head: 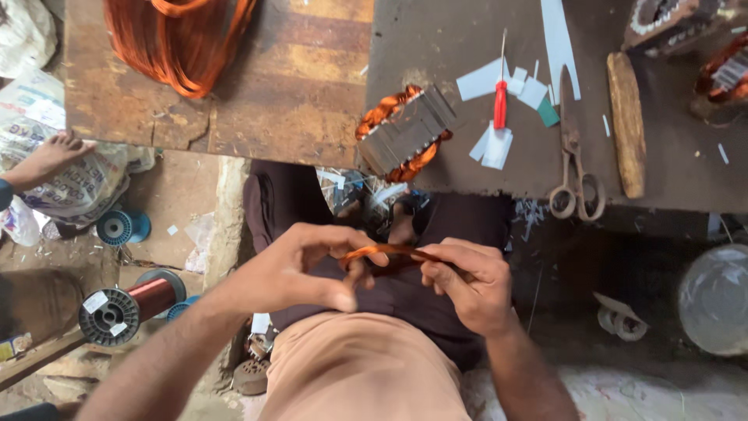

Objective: The person is winding copper wire around a laminated metal core, likely a transformer or motor stator. They use their hands to wrap the wire and a red-handled screwdriver to push the coils into the slots. The person also inserts small white paper strips between the windings.

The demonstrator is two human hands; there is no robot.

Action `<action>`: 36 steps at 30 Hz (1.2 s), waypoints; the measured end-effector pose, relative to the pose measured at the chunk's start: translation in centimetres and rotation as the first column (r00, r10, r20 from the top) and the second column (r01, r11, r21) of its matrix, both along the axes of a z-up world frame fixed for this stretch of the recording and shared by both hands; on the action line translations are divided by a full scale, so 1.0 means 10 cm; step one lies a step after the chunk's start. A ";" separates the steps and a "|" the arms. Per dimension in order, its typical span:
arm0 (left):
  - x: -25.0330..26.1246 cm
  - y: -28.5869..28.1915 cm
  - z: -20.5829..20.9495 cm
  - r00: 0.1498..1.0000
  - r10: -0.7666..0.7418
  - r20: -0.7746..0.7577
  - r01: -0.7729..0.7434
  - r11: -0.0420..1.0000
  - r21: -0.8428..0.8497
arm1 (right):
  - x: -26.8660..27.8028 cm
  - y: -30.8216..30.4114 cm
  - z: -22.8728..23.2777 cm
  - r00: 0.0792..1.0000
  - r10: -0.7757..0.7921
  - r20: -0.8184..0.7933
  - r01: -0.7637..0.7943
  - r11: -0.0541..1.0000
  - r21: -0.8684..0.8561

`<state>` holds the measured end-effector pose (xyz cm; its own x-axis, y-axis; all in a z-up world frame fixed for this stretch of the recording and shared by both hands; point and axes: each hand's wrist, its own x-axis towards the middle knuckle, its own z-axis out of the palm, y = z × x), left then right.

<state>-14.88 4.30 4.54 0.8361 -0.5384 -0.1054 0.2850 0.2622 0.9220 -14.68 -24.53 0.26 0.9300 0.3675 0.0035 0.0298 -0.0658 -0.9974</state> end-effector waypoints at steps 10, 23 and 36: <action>0.10 -0.13 0.06 0.998 0.016 0.054 -0.040 0.878 0.476 | 0.09 0.01 0.50 0.991 0.132 0.021 -0.107 0.875 -0.473; -0.05 0.41 -0.59 0.944 0.120 0.306 -0.222 0.919 0.325 | -0.10 -1.25 -0.32 0.995 0.090 -0.043 -0.044 0.779 0.626; 0.08 0.66 -0.80 0.948 0.306 -0.090 -0.267 0.915 0.302 | 0.06 -1.36 -0.54 0.900 0.344 -0.269 -0.149 0.821 0.550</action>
<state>-14.12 10.95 -3.47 0.9178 -0.2092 -0.3375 0.3610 0.0857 0.9286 -14.04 -38.12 -5.14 0.7832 0.6202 -0.0454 -0.3728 0.4099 -0.8325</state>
